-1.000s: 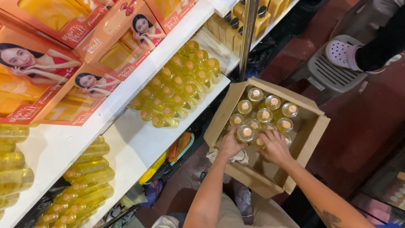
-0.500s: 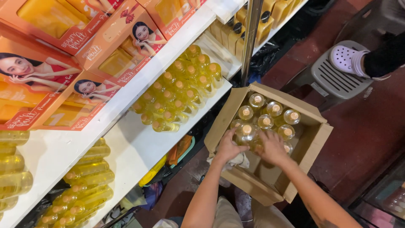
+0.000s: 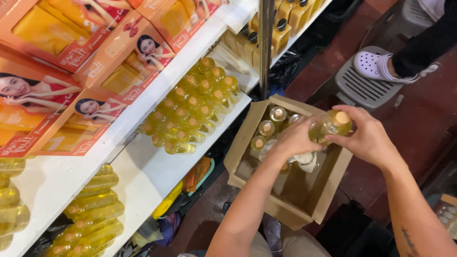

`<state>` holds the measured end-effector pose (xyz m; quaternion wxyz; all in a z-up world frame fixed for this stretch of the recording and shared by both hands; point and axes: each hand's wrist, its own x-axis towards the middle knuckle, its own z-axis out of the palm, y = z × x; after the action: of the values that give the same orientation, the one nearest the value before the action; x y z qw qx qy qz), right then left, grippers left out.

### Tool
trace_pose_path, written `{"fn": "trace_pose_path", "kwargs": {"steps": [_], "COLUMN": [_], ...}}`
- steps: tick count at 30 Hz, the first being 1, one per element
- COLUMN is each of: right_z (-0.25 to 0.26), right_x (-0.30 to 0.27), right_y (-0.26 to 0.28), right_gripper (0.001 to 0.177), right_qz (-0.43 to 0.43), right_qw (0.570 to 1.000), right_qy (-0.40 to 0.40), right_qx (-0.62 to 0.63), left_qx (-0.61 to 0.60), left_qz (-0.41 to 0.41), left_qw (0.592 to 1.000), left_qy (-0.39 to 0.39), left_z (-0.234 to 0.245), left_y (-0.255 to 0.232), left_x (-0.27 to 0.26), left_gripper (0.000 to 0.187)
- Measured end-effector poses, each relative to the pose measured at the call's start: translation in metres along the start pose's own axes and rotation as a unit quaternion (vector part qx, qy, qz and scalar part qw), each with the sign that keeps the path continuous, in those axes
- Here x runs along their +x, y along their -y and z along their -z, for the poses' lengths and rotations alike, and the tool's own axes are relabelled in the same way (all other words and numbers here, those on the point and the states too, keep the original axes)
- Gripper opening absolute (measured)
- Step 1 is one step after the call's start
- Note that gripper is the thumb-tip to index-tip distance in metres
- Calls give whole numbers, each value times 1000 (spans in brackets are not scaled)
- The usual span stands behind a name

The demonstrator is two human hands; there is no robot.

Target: Wiping down cosmetic bottles and packing them into a cardboard box.

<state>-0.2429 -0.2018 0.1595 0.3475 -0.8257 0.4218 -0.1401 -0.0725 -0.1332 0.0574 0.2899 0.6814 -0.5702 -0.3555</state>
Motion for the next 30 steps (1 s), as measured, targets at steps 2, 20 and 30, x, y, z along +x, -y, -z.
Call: {"fn": "trace_pose_path", "kwargs": {"steps": [2,20,30], "right_z": [6,-84,-147], "right_x": [-5,-13,-10], "right_y": [-16,-153,-210], "right_gripper": [76,77,79], "right_qz": [-9,-79,-72], "right_qw": [1000,993,975], "right_qy": [-12,-38,-11], "right_qx": [-14,-73,-209], "left_qx": [23,101,111], "left_qz": [15,132,152], "left_qw": [1000,986,982], "left_qy": [10,19,0], "left_z": [-14,-86,-88], "left_y": [-4,41,61], "left_x": [9,21,5], "left_gripper": [101,57,59]}}
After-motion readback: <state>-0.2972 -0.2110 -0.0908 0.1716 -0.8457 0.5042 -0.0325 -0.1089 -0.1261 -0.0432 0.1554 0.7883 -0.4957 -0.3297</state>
